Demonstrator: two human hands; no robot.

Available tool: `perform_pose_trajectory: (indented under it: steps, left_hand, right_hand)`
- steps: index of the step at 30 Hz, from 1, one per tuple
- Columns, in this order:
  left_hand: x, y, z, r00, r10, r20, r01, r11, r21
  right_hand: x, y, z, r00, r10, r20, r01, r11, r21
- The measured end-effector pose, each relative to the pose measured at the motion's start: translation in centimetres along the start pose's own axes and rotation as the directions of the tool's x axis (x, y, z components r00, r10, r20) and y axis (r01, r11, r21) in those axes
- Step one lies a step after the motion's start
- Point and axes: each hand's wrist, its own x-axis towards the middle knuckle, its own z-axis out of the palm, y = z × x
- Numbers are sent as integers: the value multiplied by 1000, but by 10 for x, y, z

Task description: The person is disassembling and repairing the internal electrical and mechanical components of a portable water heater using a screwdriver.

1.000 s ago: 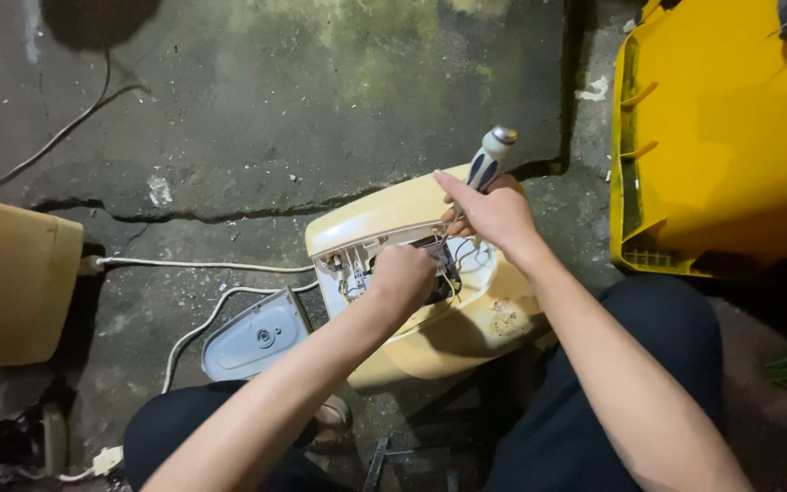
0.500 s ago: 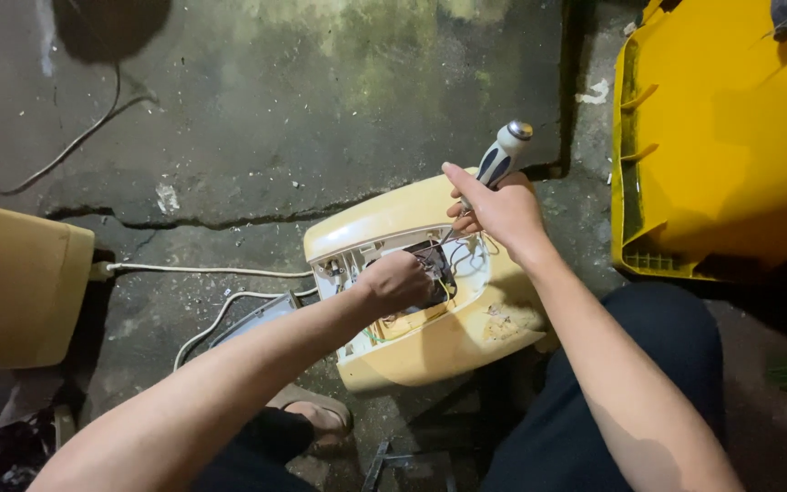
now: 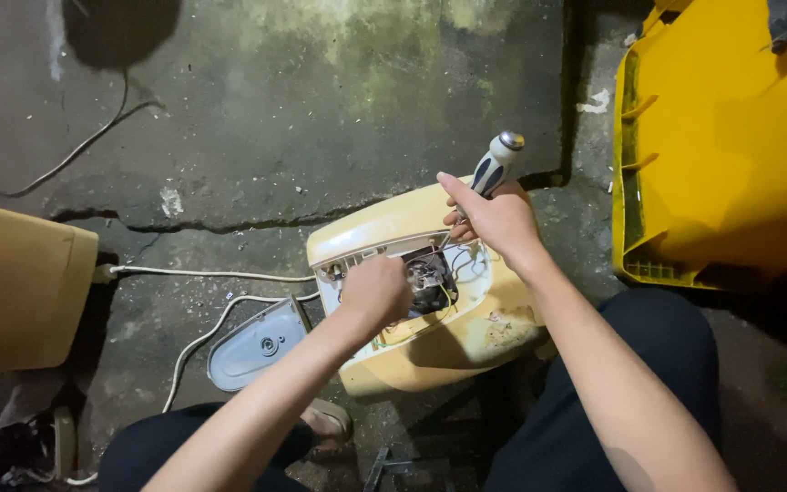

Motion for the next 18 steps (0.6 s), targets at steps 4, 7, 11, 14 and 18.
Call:
perform_pose_trajectory:
  steps: [4,7,11,14,18]
  left_hand:
    - [-9,8,0,1000,22,2,-21,999,-33]
    - [-8,8,1,999,37,3,-37,999,-16]
    - [-6,7,2,1000,1,21,0,999,-42]
    - [-10,14,1,1000,19,8,-19,1000,-9]
    - [-5,20,7,992,114,-48,-109,990,93]
  right_hand:
    - [1,0,1,1000,14,12,-14,1000,-7]
    - [0,-1,2,1000,20,15,-20,1000,8]
    - [-1,-3,0,1000,8,22,-8,1000,-22]
    - [-2,-3,-2,999,8,32,-7,999,-43]
    - [-2,-1,-1,1000,3,29,-2,999,-36]
